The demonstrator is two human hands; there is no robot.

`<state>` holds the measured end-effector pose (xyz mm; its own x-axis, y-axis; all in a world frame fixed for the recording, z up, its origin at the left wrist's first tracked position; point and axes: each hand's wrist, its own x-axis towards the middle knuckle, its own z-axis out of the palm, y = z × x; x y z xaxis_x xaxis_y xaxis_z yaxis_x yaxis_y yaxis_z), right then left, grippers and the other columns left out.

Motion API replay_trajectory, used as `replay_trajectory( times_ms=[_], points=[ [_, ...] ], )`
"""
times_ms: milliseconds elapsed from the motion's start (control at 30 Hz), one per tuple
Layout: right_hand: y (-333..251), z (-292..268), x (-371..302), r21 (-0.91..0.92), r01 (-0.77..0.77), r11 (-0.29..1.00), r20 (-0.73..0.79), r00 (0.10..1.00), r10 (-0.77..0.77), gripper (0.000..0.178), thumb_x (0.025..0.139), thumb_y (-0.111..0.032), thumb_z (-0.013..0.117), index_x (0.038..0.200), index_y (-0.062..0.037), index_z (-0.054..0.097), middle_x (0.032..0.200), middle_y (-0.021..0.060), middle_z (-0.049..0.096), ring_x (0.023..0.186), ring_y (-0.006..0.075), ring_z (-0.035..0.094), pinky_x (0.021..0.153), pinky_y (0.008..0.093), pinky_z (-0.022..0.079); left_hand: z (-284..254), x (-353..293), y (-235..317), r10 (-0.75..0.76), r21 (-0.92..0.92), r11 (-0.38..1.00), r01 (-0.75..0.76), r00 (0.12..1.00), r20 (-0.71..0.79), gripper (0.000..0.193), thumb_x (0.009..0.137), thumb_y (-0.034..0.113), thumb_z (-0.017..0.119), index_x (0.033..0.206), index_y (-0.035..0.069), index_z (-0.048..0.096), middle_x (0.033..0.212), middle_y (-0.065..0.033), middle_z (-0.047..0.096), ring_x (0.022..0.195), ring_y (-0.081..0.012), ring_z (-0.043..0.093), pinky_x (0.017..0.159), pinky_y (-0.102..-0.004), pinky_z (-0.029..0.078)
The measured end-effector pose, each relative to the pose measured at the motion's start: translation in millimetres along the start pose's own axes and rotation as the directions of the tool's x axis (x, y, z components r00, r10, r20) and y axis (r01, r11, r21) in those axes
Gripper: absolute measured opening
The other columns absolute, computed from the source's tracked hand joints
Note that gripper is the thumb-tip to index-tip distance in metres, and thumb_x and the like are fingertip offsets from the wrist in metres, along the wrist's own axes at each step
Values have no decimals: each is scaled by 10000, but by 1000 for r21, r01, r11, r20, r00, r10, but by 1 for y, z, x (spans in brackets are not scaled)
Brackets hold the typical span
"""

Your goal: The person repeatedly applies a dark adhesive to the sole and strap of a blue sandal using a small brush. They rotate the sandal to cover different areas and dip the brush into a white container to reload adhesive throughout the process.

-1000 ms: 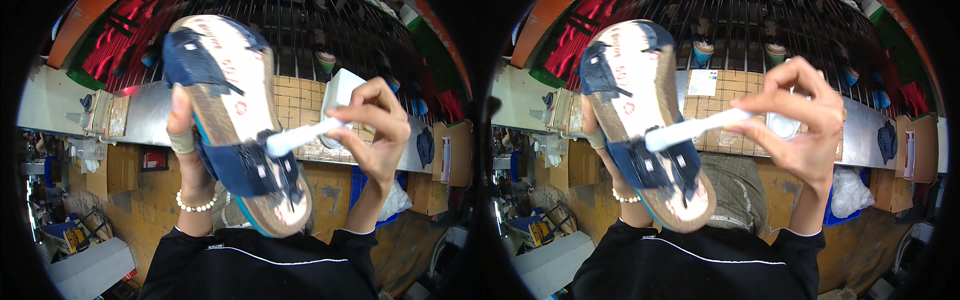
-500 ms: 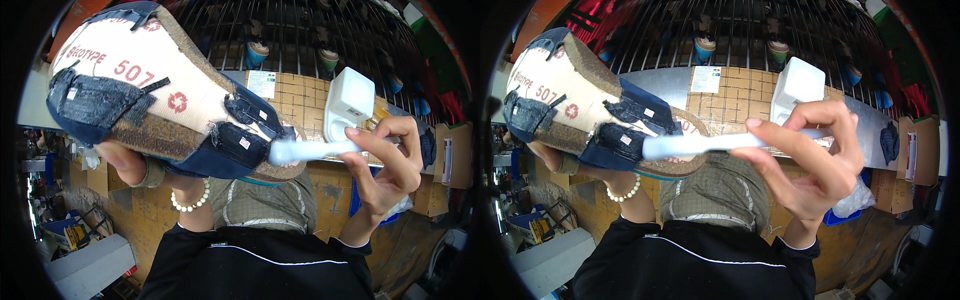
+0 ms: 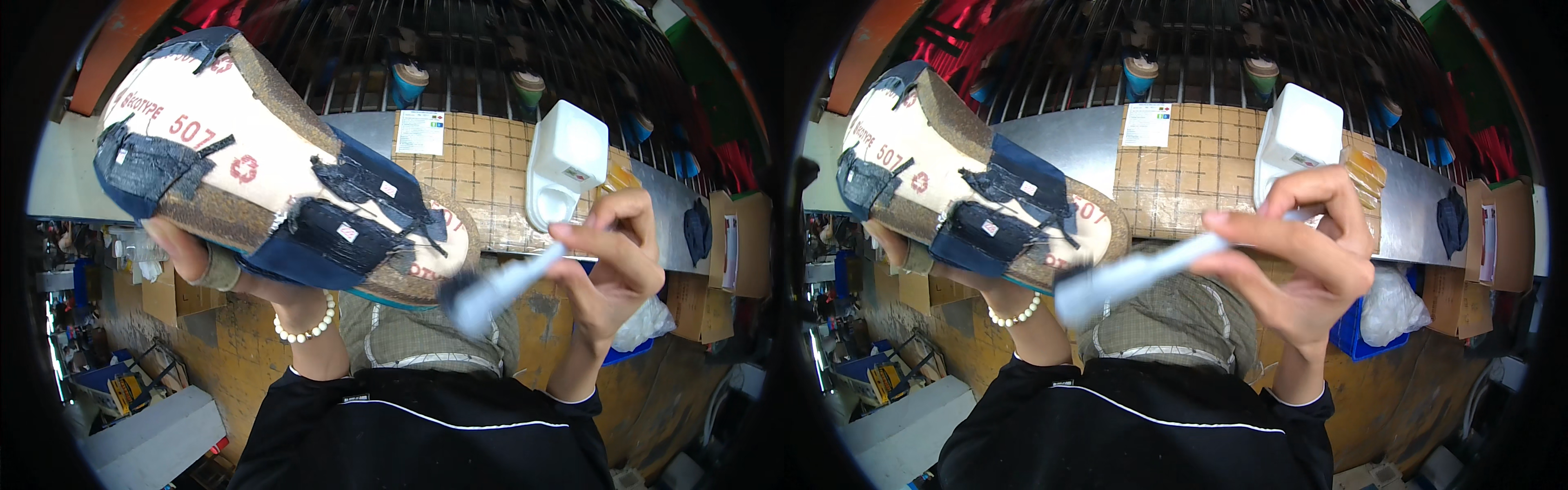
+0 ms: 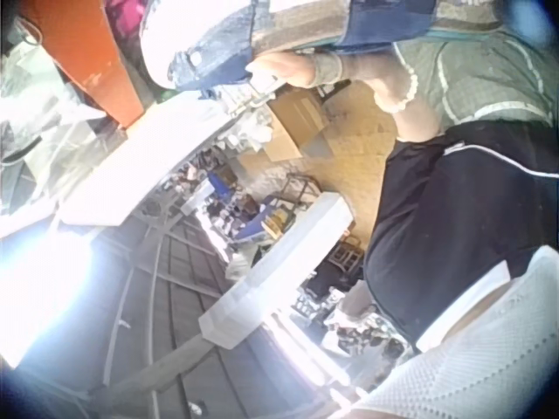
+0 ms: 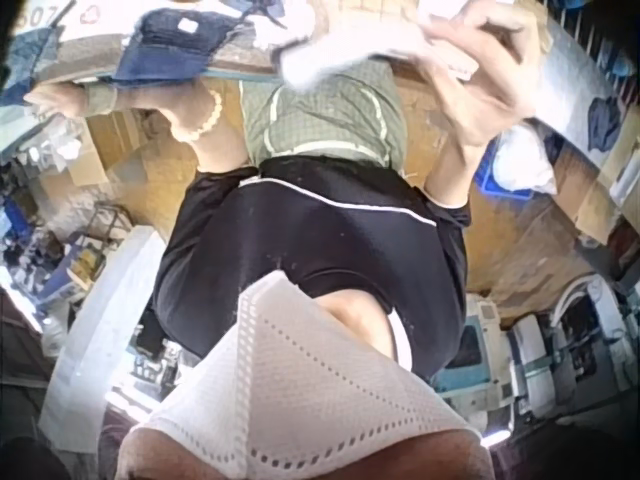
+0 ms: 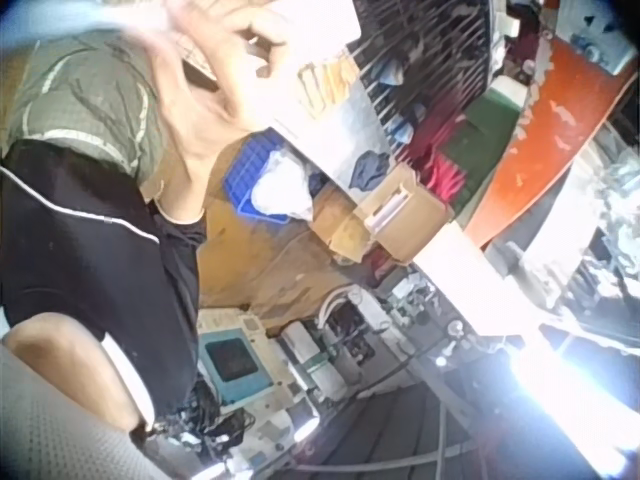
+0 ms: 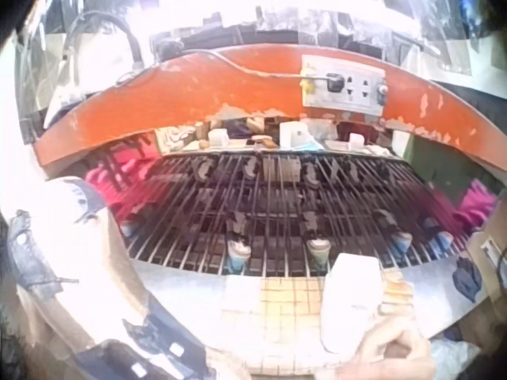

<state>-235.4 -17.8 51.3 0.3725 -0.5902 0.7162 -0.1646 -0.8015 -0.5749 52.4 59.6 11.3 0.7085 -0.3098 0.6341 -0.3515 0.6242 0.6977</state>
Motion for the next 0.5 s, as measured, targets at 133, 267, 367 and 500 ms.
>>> replay_trajectory(
  times_ms=[133, 267, 367, 500],
  points=[
    [3, 2, -3, 128, -31, 991, 23, 999, 28, 349, 574, -248, 894, 885, -123, 793, 798, 5, 532, 703, 98, 478, 553, 207, 343, 6, -8, -5, -132, -97, 987, 126, 989, -64, 757, 957, 658, 273, 1463, 95, 248, 1460, -78, 350, 1363, -177, 354, 1167, -387, 283],
    [4, 1, -7, 136, -102, 985, 75, 993, 92, 358, 582, -273, 888, 901, -140, 795, 814, -1, 522, 715, 101, 491, 559, 208, 347, -9, -20, -26, -168, -133, 977, 168, 986, 10, 739, 970, 629, 283, 1470, 87, 232, 1480, -78, 331, 1373, -193, 338, 1171, -399, 269],
    [5, -1, -2, 141, -45, 989, 101, 994, 31, 361, 574, -288, 888, 899, -162, 797, 836, 4, 512, 735, 112, 497, 569, 222, 351, -18, -17, -42, 36, 10, 999, -37, 993, 114, 677, 990, 528, 372, 1475, 80, 223, 1497, -106, 310, 1381, -225, 328, 1170, -423, 269],
    [9, 3, 0, 104, -40, 994, 92, 995, 31, 377, 530, -303, 891, 869, -166, 802, 869, 14, 494, 767, 140, 488, 592, 243, 348, -3, -15, -38, 14, -6, 1000, -13, 992, 123, 666, 988, 533, 373, 1463, 84, 245, 1477, -100, 331, 1362, -218, 347, 1156, -415, 283]
  ],
)
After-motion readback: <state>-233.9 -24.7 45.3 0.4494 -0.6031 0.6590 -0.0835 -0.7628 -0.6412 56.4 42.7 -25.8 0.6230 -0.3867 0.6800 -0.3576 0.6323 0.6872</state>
